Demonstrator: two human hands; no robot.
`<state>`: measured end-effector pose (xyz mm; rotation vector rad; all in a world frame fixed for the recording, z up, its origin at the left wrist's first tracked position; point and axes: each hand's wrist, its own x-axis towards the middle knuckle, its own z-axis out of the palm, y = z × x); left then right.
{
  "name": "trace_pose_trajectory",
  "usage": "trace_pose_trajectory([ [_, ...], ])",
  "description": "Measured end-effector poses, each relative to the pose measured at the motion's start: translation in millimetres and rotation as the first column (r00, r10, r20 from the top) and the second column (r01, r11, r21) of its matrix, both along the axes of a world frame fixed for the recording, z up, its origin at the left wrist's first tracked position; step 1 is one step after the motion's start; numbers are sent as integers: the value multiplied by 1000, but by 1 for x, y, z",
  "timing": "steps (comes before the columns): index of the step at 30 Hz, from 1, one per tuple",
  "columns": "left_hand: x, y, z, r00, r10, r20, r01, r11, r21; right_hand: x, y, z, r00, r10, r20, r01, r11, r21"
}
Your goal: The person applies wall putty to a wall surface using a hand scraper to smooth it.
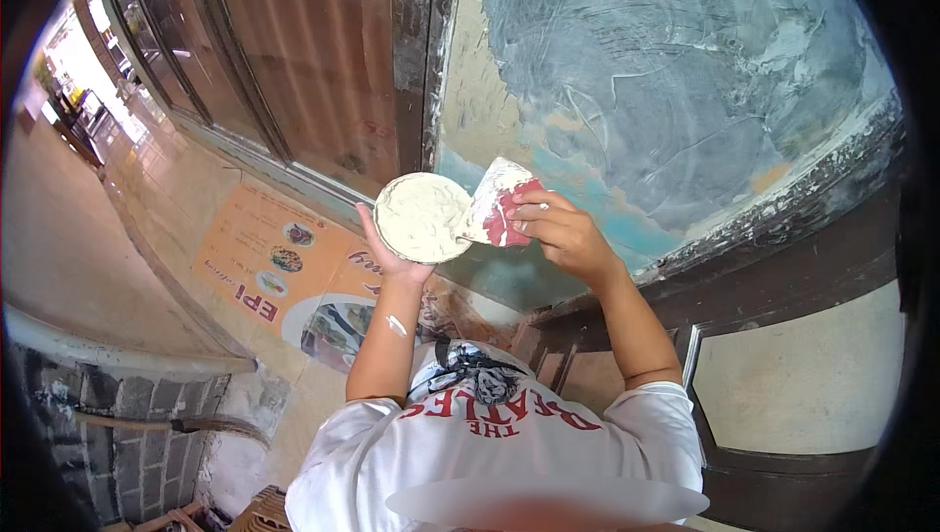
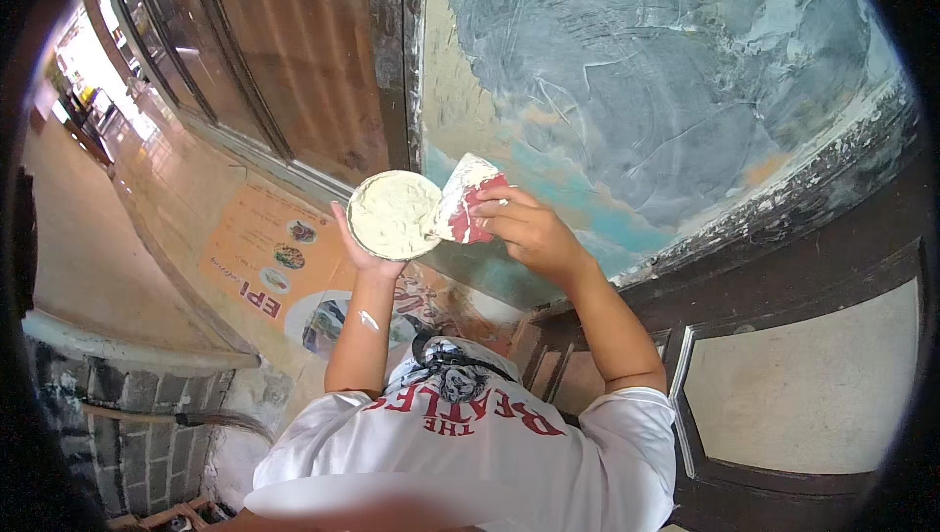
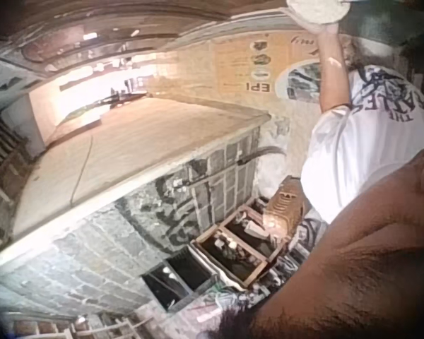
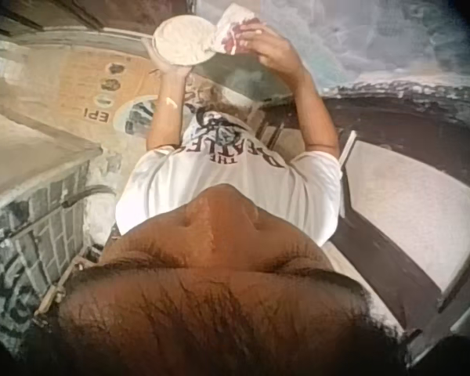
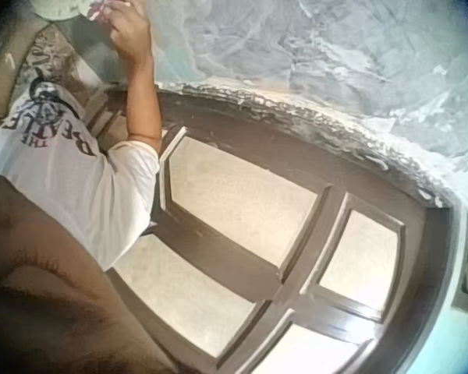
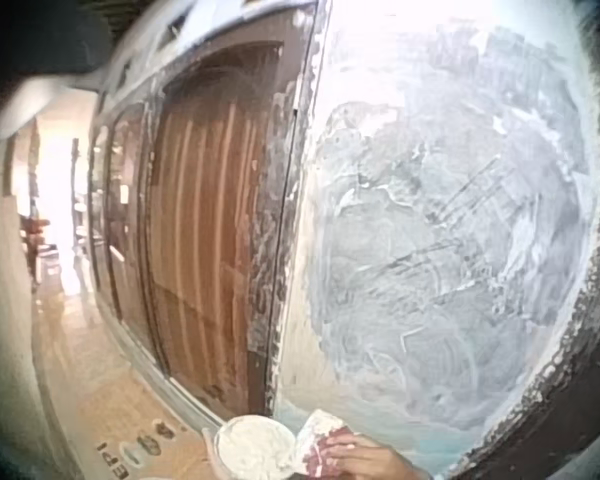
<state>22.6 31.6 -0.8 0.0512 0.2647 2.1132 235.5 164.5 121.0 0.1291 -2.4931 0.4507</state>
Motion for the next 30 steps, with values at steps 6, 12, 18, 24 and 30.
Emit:
trace_pose_trajectory([
  [6,5,5,-1,999,-13,40,13,1000,0,8,10,-14,981,-145,-126,129,983,-127],
  [12,5,6,0,993,-65,101,62,998,26,9,22,-42,908,-388,-155,339,902,-269],
  [18,5,10,-16,993,-54,104,55,998,-9,10,54,-67,790,-611,-51,534,726,-433],
  [24,-1,10,-29,991,-82,108,78,996,39,-4,77,-89,683,-731,8,678,629,-380],
  [30,-8,14,-31,990,-22,138,21,1000,9,-21,76,-98,626,-779,43,761,597,-255],
])
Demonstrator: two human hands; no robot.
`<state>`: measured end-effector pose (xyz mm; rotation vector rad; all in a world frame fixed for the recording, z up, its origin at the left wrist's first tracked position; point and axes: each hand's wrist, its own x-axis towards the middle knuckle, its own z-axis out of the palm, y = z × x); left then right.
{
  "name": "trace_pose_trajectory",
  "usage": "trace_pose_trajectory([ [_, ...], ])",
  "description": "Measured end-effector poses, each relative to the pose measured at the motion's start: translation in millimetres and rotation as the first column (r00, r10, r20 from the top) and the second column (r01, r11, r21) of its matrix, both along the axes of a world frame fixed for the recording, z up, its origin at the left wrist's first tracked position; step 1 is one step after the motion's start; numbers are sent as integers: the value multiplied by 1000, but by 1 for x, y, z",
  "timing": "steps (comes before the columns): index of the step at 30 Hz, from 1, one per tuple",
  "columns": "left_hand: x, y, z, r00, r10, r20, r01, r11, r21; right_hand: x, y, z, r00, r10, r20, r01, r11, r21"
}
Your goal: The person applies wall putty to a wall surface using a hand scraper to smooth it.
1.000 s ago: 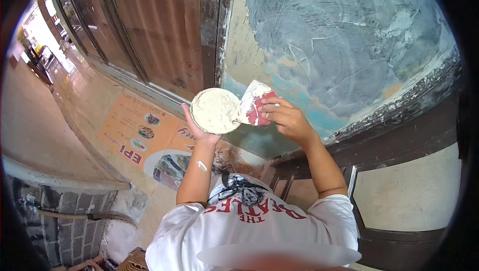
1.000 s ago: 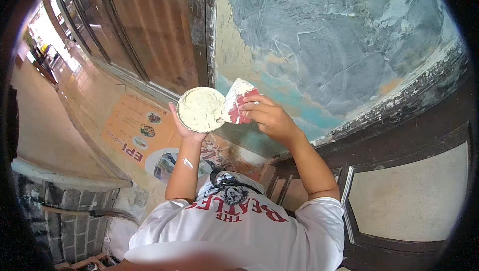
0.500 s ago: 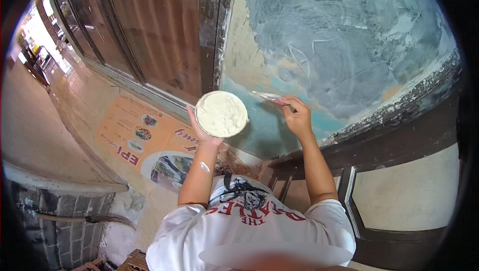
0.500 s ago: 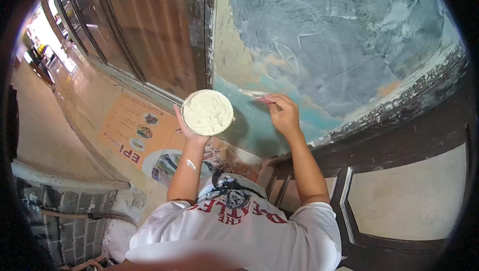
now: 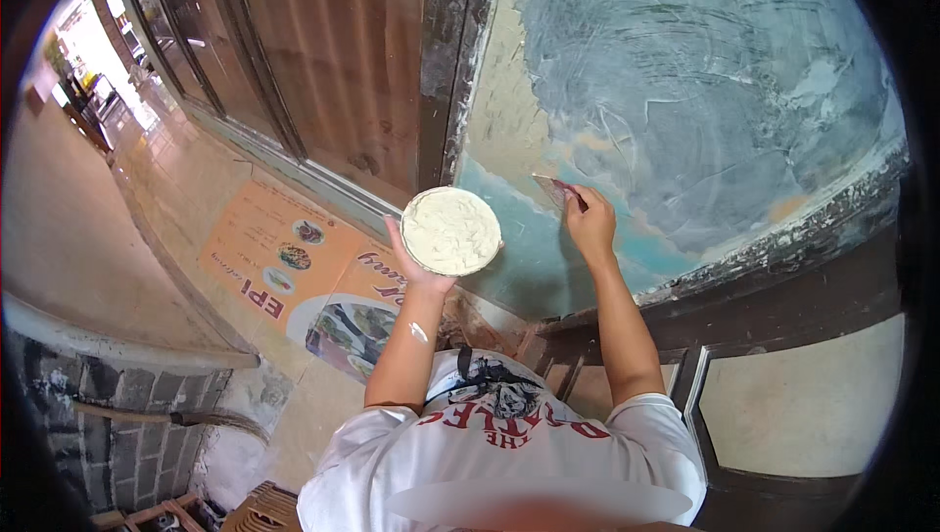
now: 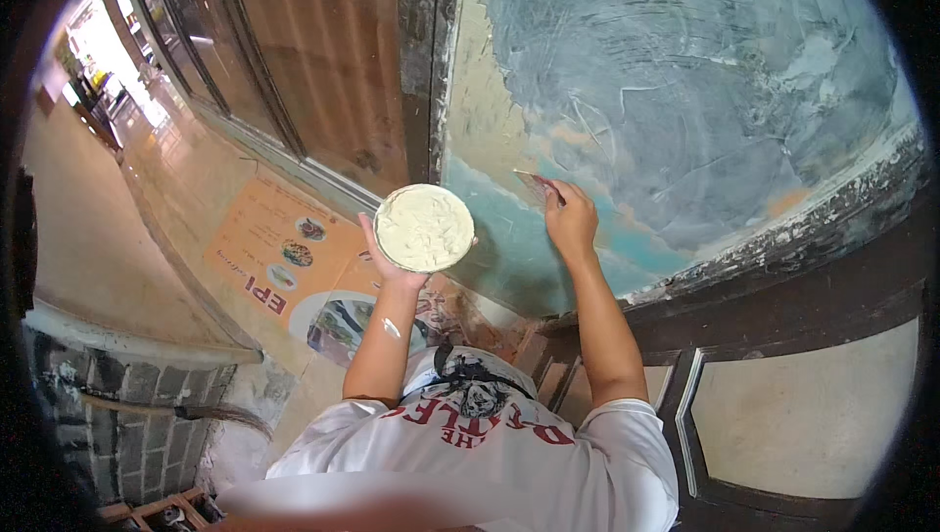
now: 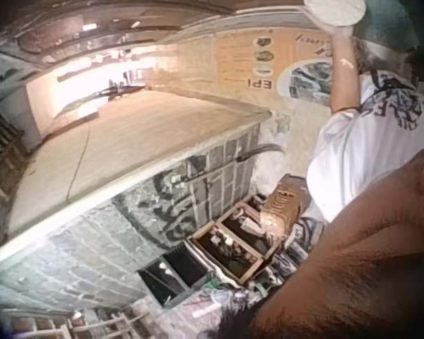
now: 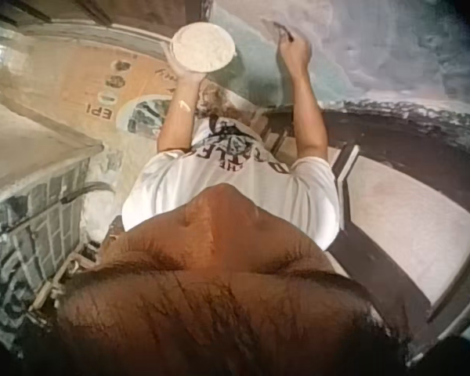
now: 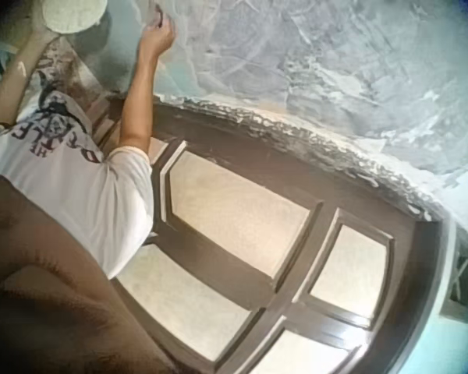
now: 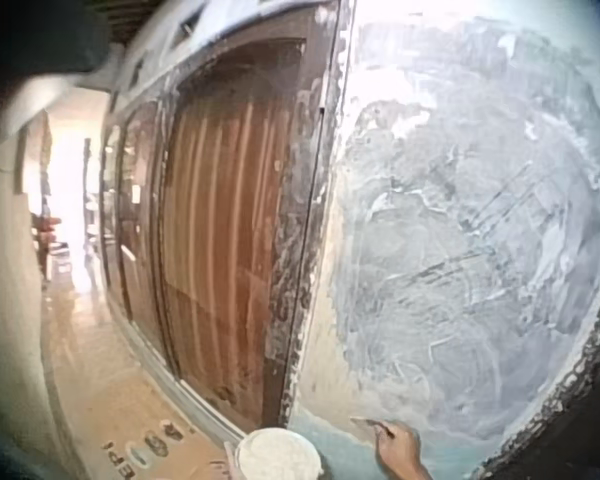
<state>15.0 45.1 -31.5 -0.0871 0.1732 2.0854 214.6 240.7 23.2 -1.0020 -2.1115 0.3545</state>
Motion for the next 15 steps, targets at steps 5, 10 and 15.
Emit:
trace_pose_trajectory([
  [5,1,0,-2,998,-60,4,60,996,59,-1,-1,2,998,-4,-55,7,999,49],
  [10,-2,5,-14,999,-38,7,38,999,27,-5,-3,-1,999,28,-26,-28,999,28],
  [15,0,2,-8,1000,-7,-24,8,999,46,-11,1,2,1000,-1,12,0,993,114],
])
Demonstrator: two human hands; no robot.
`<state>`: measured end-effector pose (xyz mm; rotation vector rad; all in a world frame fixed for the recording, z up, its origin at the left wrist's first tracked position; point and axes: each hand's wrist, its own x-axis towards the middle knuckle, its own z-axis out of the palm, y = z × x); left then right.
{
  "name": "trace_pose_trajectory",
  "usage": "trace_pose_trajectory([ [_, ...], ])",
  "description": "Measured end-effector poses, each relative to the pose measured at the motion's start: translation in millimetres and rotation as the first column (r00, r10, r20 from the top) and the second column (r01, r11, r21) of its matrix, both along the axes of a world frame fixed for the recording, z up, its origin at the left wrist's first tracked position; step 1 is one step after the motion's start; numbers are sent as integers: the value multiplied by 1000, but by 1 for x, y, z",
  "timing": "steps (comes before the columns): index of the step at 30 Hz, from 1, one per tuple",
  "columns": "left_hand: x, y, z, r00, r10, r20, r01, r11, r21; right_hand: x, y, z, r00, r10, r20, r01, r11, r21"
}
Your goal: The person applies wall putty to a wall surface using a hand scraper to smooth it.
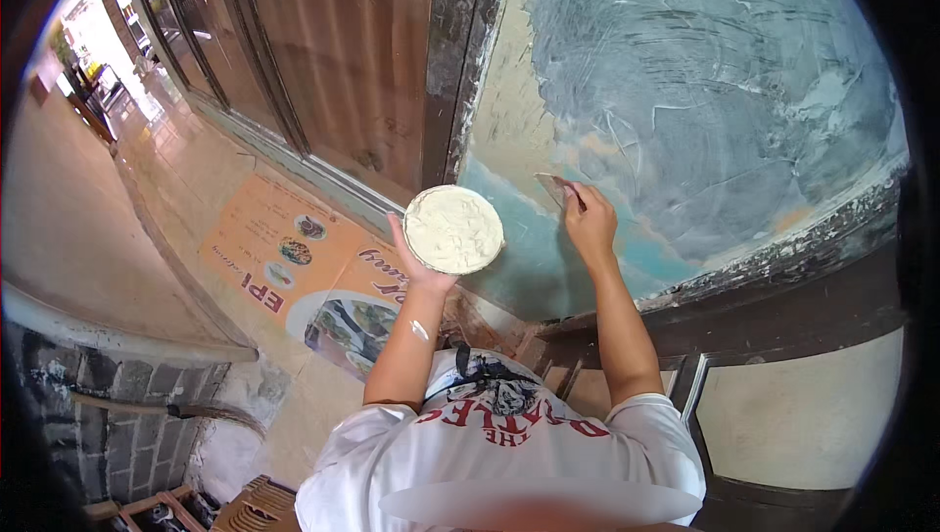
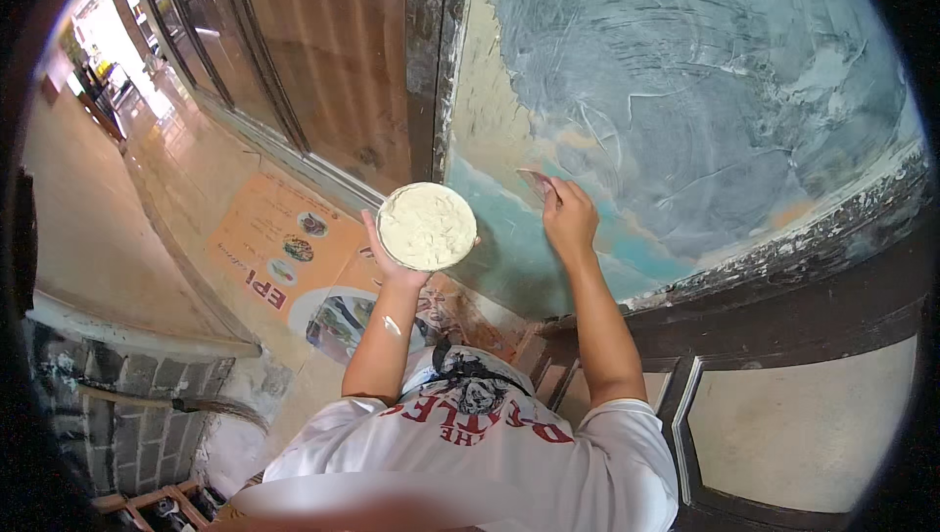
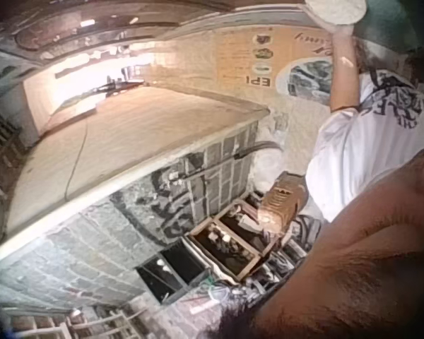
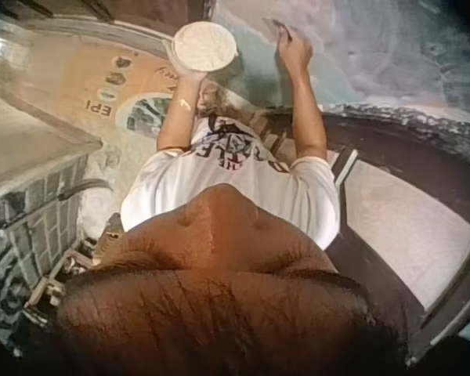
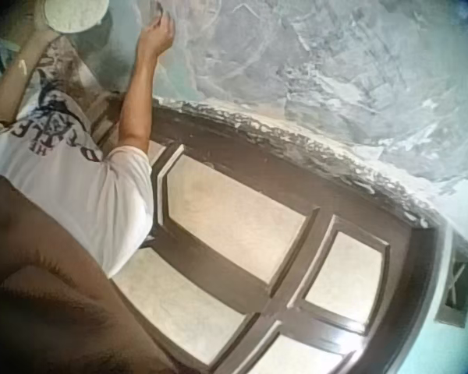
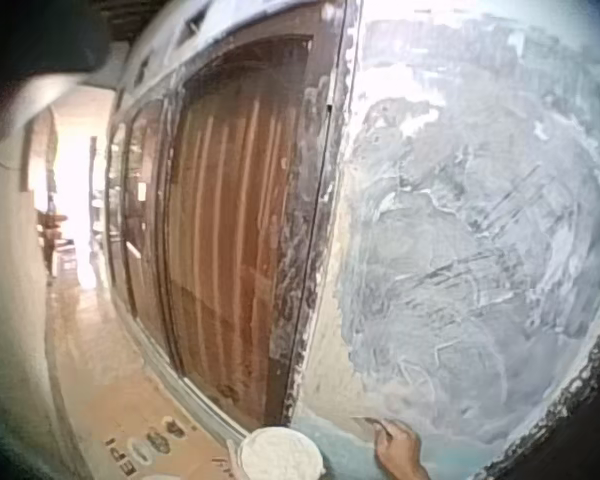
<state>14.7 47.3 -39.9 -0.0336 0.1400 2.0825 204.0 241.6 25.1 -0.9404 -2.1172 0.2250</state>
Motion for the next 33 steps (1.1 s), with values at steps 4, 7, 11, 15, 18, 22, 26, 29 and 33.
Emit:
trace_pose_trajectory([
  [4,-4,-5,1,1000,8,2,-8,1000,-13,-1,-9,3,998,50,-36,-52,998,-45],
  [7,-3,-4,2,1000,12,11,-12,999,-30,2,-7,-8,1000,24,19,-24,999,-21],
  [11,-7,-5,-2,1000,11,5,-11,1000,-8,4,-2,-5,999,21,-35,-20,999,33],
  [15,-3,-11,9,1000,-12,-9,12,1000,7,4,-11,-2,997,36,-67,-37,999,-11],
  [18,-2,-9,11,999,-33,20,33,999,-26,4,-4,-13,998,58,-29,-57,998,24],
  [22,-3,-9,6,1000,2,13,-2,1000,-10,1,-1,-9,1000,-13,-10,14,1000,22],
  [26,-1,-15,14,1000,31,-3,-31,999,-32,6,-8,-6,998,17,-59,-18,1000,-15],
  [29,-2,-13,12,999,39,2,-39,997,-62,3,-7,-16,999,33,14,-33,999,3],
  [33,-3,-16,16,997,70,14,-68,994,-85,2,-5,-8,1000,-14,-8,15,997,77],
])
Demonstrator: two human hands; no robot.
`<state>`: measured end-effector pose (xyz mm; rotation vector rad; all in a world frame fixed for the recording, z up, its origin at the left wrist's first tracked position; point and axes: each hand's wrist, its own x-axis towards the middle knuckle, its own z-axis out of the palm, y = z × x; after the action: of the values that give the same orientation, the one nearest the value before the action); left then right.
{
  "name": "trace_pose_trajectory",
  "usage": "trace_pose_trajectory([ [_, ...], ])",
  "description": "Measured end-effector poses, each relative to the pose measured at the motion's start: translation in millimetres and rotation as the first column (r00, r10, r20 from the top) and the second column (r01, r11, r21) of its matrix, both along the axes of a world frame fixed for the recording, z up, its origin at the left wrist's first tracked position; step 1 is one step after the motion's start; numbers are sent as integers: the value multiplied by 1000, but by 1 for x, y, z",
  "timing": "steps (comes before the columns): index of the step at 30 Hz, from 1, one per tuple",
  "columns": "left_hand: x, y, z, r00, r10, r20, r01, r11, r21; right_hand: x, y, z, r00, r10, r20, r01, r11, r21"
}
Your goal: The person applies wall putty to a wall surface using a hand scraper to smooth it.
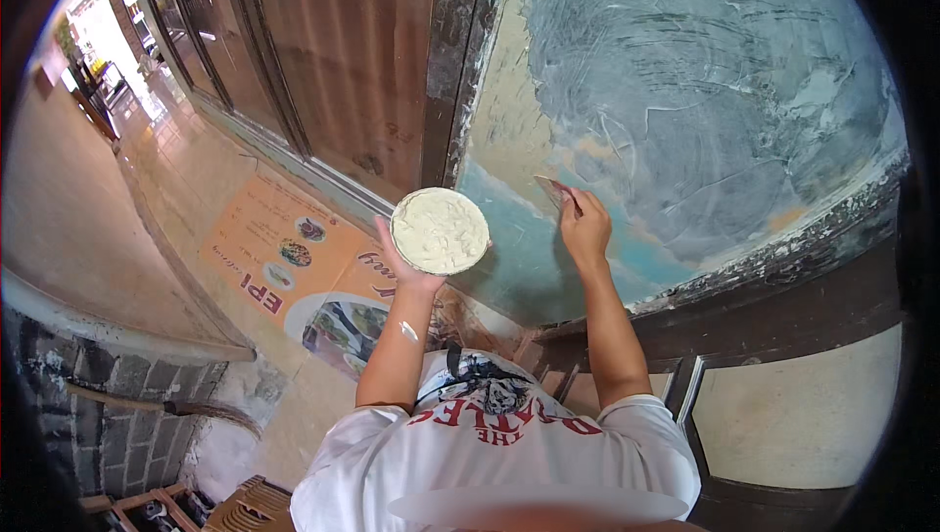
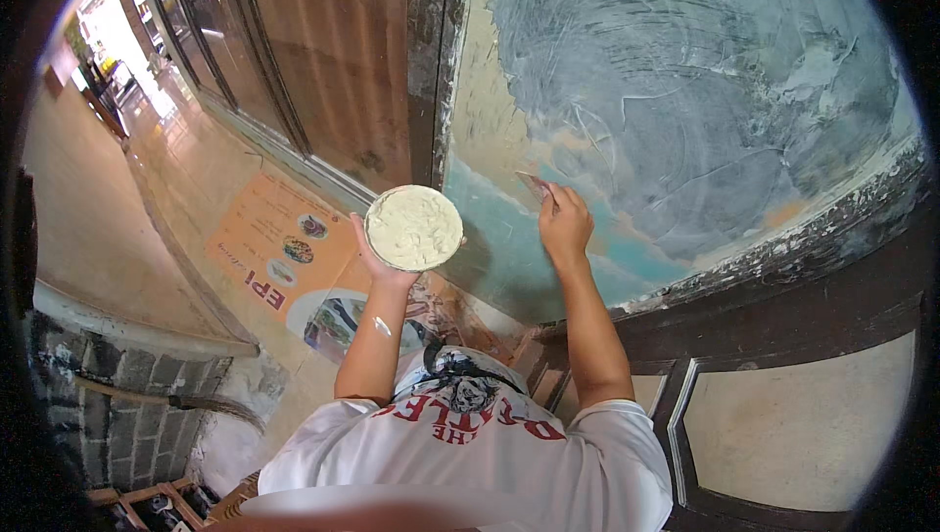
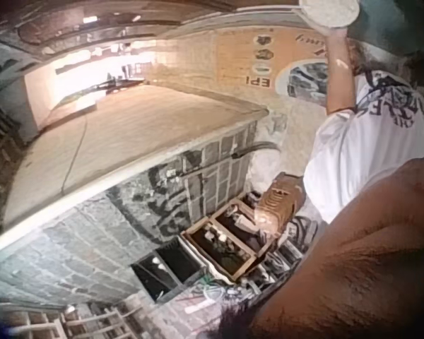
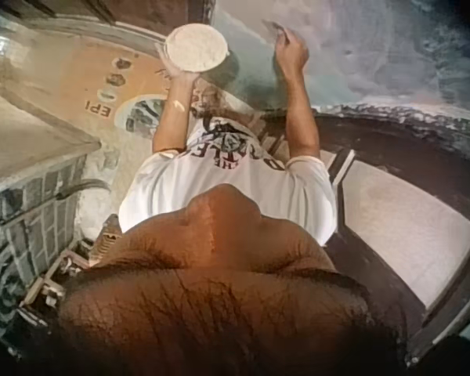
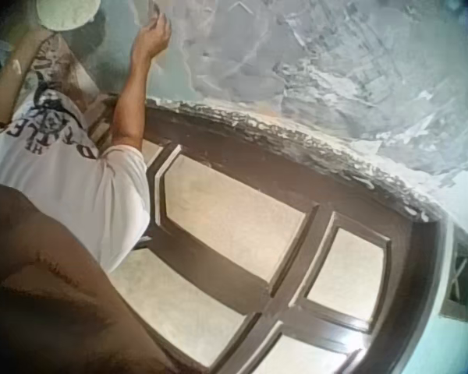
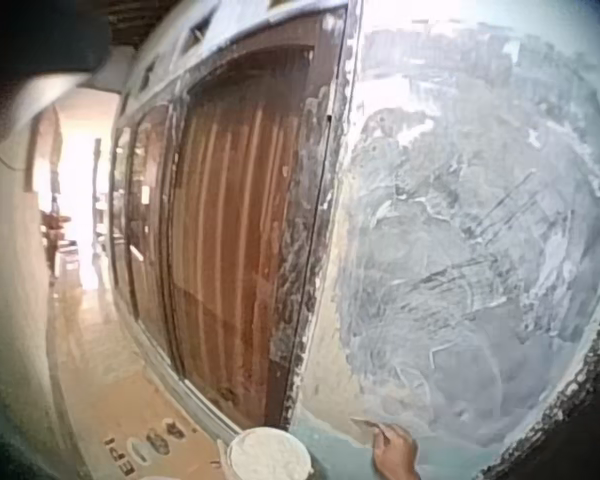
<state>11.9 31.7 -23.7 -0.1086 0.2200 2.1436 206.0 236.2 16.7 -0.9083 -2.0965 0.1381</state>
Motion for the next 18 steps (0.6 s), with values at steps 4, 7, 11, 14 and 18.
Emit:
trace_pose_trajectory([
  [4,-2,-3,-3,1000,-21,-10,21,999,50,5,-4,-1,997,40,-60,-44,997,-57],
  [7,0,-3,-2,997,-69,-15,71,991,116,5,-5,1,998,61,-1,-61,997,-46],
  [11,-2,-4,7,992,-79,-95,90,989,117,7,1,19,1000,-4,3,4,999,-47],
  [14,-3,-5,21,991,-82,-101,95,987,127,14,-14,57,971,236,-43,-229,966,116],
  [18,-1,2,49,993,-101,-63,104,993,57,34,-35,107,868,491,-68,-455,844,285],
])
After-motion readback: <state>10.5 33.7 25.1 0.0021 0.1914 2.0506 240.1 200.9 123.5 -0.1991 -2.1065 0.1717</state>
